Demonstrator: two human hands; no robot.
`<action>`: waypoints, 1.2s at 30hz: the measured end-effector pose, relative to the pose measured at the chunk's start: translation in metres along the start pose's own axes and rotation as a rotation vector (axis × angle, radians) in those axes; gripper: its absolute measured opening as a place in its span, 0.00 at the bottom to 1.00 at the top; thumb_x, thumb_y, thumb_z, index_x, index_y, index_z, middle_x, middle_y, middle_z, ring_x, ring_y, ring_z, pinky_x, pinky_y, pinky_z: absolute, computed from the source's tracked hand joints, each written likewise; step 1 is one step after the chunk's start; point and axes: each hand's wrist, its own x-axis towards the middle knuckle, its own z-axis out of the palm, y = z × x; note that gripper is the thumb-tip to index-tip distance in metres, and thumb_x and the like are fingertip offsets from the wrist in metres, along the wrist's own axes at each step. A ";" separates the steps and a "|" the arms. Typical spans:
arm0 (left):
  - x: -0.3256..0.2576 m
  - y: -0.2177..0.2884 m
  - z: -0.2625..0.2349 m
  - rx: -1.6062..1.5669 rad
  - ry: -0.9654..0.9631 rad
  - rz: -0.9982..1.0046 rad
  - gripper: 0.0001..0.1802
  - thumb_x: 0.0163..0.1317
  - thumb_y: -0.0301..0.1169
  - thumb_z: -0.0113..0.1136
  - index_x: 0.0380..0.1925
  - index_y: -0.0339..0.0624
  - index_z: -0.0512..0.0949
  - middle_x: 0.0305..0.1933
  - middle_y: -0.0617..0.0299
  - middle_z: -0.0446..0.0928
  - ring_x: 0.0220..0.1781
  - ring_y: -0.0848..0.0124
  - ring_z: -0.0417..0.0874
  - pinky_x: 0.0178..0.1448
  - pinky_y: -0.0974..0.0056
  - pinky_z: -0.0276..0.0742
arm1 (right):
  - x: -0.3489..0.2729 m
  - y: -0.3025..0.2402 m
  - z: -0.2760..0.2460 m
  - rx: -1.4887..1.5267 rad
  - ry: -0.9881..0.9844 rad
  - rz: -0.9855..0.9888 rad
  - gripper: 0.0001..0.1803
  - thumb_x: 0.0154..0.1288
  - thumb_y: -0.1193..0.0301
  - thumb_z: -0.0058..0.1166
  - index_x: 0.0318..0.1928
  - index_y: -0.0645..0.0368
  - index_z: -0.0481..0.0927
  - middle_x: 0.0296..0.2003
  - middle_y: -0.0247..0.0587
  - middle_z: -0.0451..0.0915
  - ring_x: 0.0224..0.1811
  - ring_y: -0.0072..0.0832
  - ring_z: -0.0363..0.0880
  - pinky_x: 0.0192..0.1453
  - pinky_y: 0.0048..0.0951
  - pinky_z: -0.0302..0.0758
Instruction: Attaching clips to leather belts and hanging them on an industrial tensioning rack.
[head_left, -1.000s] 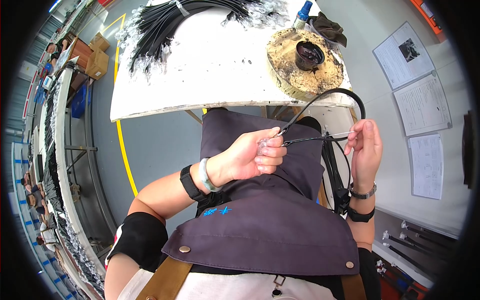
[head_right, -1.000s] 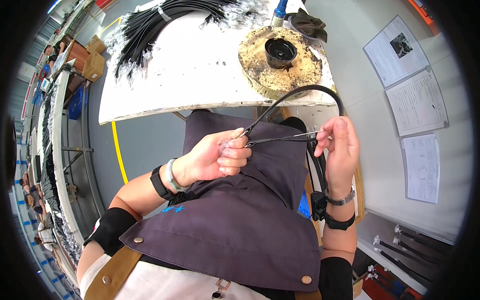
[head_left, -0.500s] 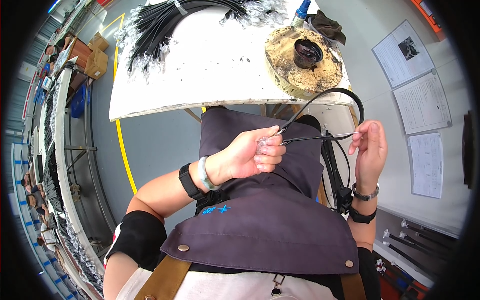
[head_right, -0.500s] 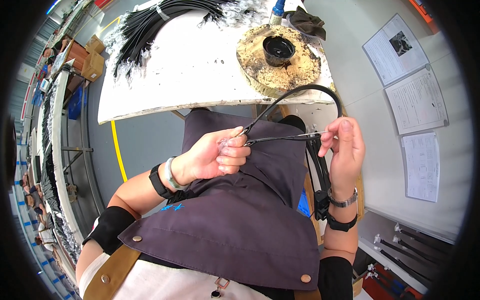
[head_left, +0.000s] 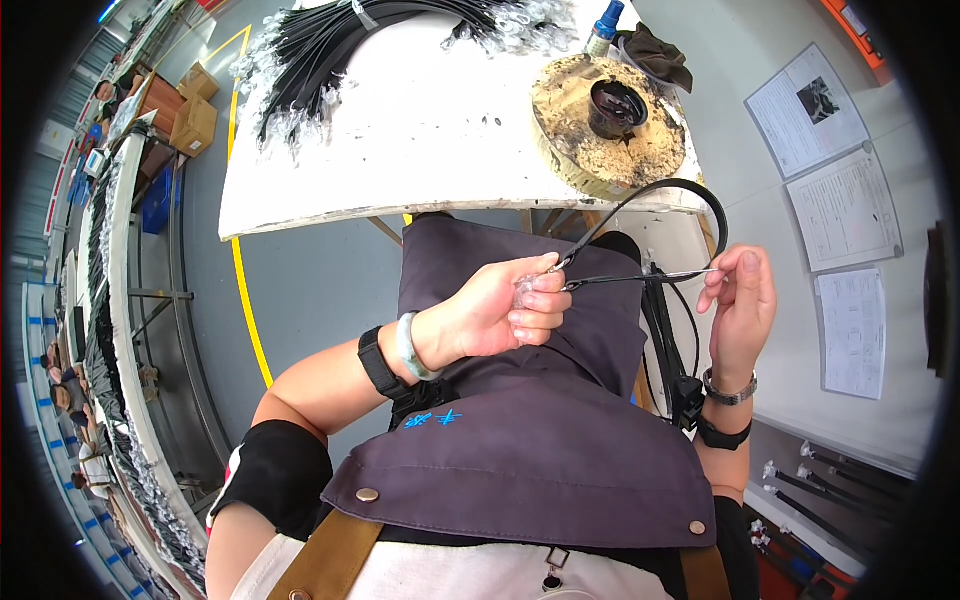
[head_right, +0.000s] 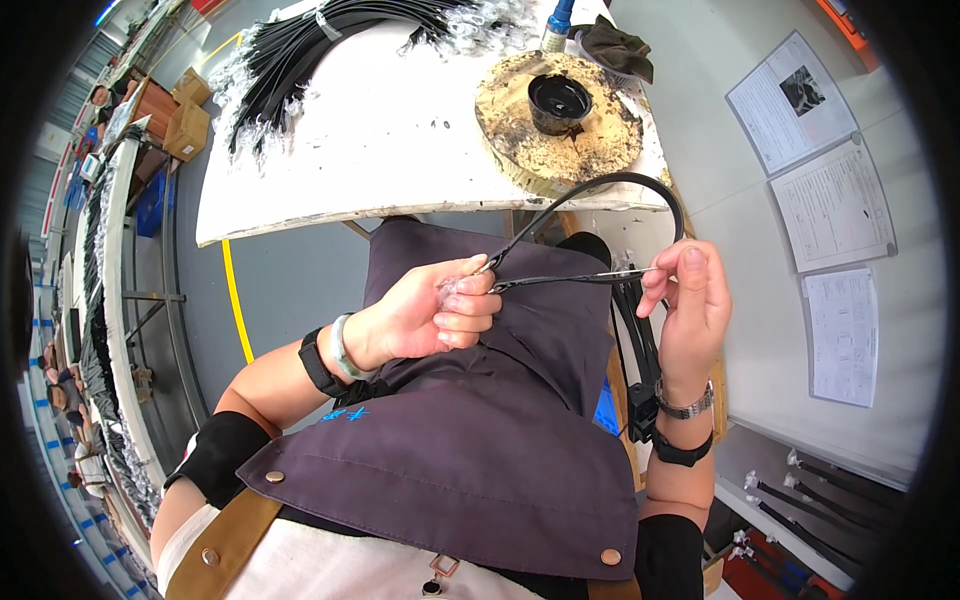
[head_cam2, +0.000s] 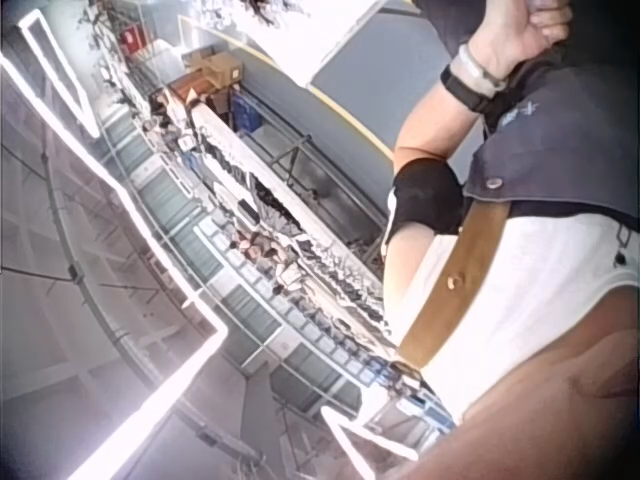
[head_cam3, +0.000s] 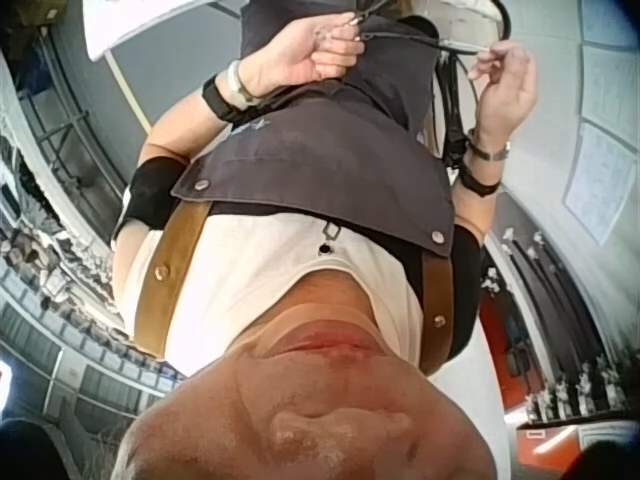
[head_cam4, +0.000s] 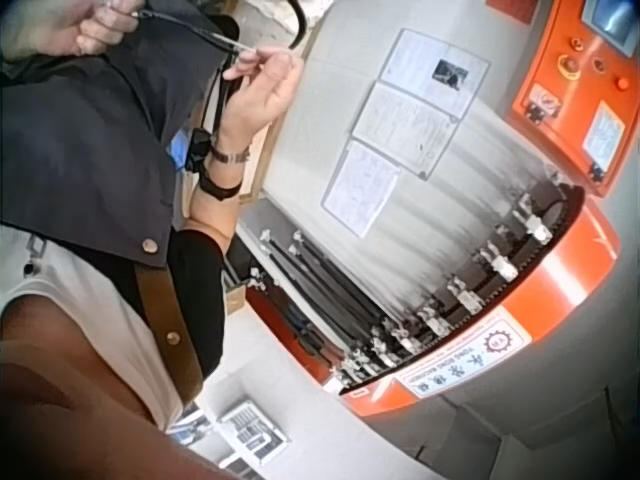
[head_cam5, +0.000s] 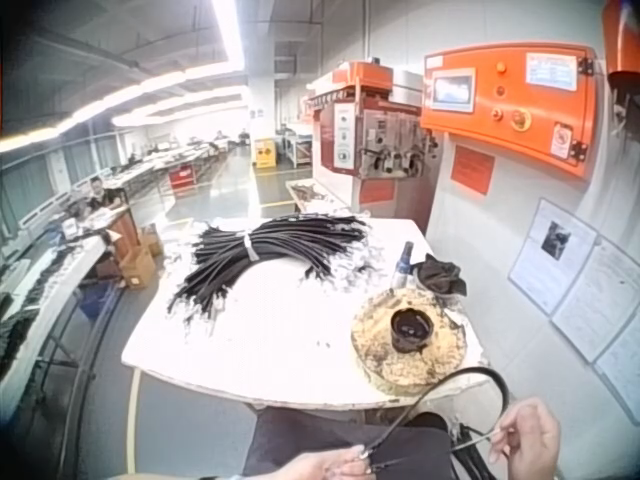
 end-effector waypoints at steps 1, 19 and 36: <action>0.001 0.002 0.000 0.006 0.003 0.002 0.20 0.70 0.42 0.34 0.17 0.51 0.59 0.18 0.74 0.54 0.16 0.82 0.50 0.20 0.74 0.51 | 0.002 0.000 0.001 0.000 -0.001 -0.002 0.16 0.72 0.65 0.34 0.33 0.63 0.69 0.26 0.38 0.70 0.23 0.17 0.67 0.21 0.17 0.70; -0.008 -0.012 -0.004 0.060 0.039 -0.018 0.21 0.70 0.43 0.34 0.17 0.52 0.58 0.18 0.74 0.54 0.16 0.82 0.50 0.21 0.74 0.50 | 0.123 -0.020 -0.001 -0.163 0.022 -0.271 0.15 0.71 0.65 0.39 0.36 0.64 0.74 0.27 0.35 0.75 0.25 0.15 0.69 0.25 0.15 0.69; 0.001 0.005 -0.004 0.016 0.041 0.009 0.21 0.70 0.43 0.33 0.17 0.51 0.58 0.17 0.74 0.53 0.15 0.81 0.50 0.20 0.72 0.50 | 0.055 -0.006 -0.009 0.132 -0.023 0.020 0.15 0.71 0.63 0.36 0.33 0.61 0.71 0.26 0.35 0.71 0.22 0.16 0.67 0.21 0.17 0.68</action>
